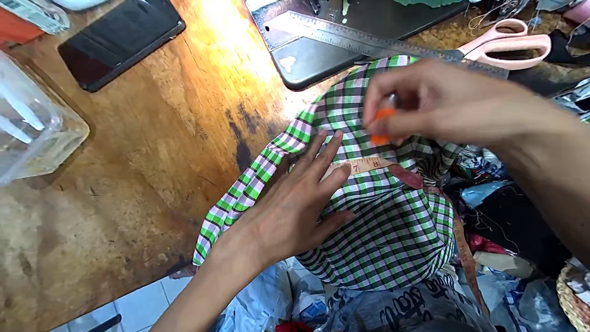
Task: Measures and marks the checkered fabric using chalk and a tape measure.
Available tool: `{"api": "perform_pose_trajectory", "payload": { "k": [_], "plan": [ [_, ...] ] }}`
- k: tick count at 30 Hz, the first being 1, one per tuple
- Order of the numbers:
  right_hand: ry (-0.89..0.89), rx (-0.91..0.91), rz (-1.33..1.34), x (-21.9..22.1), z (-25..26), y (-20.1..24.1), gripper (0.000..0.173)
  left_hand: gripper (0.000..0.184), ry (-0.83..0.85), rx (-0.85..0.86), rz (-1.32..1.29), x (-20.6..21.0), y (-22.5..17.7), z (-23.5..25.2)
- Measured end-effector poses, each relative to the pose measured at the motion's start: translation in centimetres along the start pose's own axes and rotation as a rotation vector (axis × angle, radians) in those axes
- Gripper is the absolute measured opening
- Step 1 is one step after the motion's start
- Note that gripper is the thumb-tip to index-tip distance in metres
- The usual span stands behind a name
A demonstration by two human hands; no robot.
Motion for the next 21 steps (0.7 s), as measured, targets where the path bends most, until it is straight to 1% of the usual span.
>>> {"api": "perform_pose_trajectory", "payload": {
  "k": [2, 4, 7, 9, 10, 11, 12, 13, 14, 15, 16, 18, 20, 21],
  "plan": [
    [-0.129, -0.044, 0.195, -1.7, -0.7, 0.7, 0.017, 0.060, 0.006, -0.006, -0.003, -0.2, 0.0, 0.0],
    [-0.197, -0.089, 0.370, -1.9, -1.6, 1.2, 0.022, 0.059, 0.017, -0.004, -0.024, -0.5, 0.1, 0.2],
    [-0.257, -0.013, 0.568, 0.4, -3.2, 1.4, 0.028, 0.059, 0.050, -0.019, -0.022, -0.9, 0.3, 0.5],
    [-0.276, 0.049, 0.641, 2.2, -4.1, 0.8, 0.030, 0.060, 0.077, -0.049, -0.024, -0.9, 0.6, 0.6],
    [-0.313, 0.060, 0.601, 2.8, -4.5, 0.5, 0.029, 0.061, 0.096, -0.067, -0.022, -0.8, 0.8, 0.6],
    [-0.374, 0.042, 0.457, 3.2, -4.8, 0.5, 0.026, 0.060, 0.108, -0.075, -0.032, -0.8, 1.0, 0.6],
    [-0.419, 0.001, 0.190, 3.2, -5.2, 0.7, 0.017, 0.060, 0.099, -0.063, -0.048, -0.8, 1.2, 0.6],
    [-0.425, -0.021, -0.170, 3.3, -5.4, 0.9, 0.010, 0.058, 0.089, -0.050, -0.067, -0.9, 1.4, 0.6],
    [-0.403, -0.016, -0.458, 3.9, -5.5, 0.9, 0.024, 0.056, 0.088, -0.045, -0.088, -1.1, 1.6, 0.6],
    [-0.372, -0.029, -0.615, 4.5, -5.4, 0.7, 0.034, 0.055, 0.097, -0.051, -0.121, -1.3, 1.8, 0.6],
    [-0.343, -0.049, -0.678, 5.0, -5.4, 0.2, 0.031, 0.055, 0.108, -0.068, -0.154, -1.7, 2.2, 0.7],
    [-0.367, -0.148, -0.701, 5.1, -5.9, 0.0, 0.019, 0.053, 0.062, -0.086, -0.232, -2.7, 3.6, 0.8],
    [-0.436, -0.231, -0.651, 4.2, -7.5, 0.2, 0.018, 0.049, -0.023, -0.126, -0.345, -3.5, 5.8, 0.6],
    [-0.502, -0.250, -0.601, 3.3, -8.7, 0.2, 0.018, 0.047, -0.064, -0.139, -0.418, -3.8, 7.0, 0.3]
  ]
}}
Point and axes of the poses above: each hand's wrist, its own z-axis towards the middle knuckle, its own x-axis out of the palm, y = z × x, the point moved 8 cm from there along z, towards the middle knuckle, and after that the axes turned 10 degrees about -x, right-handed, at the moved point
